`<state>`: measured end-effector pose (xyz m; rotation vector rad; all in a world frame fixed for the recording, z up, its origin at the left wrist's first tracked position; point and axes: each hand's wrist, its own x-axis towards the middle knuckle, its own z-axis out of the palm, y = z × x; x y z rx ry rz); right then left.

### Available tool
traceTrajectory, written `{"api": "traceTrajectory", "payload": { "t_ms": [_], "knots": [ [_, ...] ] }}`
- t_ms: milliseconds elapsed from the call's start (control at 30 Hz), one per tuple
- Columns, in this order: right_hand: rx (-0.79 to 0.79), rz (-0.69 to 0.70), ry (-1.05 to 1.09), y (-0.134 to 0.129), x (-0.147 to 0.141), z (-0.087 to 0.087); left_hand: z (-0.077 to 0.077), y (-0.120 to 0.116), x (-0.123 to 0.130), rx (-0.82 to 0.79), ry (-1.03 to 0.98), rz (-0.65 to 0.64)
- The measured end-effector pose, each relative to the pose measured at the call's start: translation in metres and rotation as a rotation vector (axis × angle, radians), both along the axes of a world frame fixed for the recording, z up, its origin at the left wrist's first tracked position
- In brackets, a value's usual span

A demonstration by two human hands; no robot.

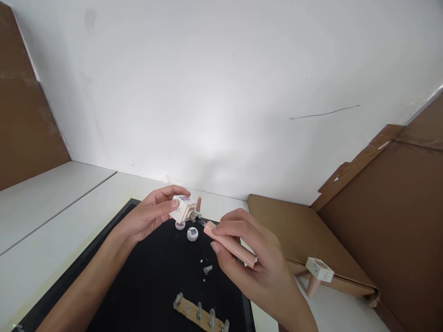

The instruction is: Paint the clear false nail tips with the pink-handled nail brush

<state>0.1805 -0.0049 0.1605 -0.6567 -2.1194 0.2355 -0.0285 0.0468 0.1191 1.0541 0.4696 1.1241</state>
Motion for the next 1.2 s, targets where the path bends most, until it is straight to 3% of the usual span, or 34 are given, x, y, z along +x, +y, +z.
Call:
{"api": "traceTrajectory", "payload": {
  "t_ms": [1200],
  "knots": [
    [-0.035, -0.040, -0.012, -0.0033, 0.0037, 0.0026, 0.0045, -0.0016, 0.0025, -0.011, 0.041, 0.027]
  ]
}}
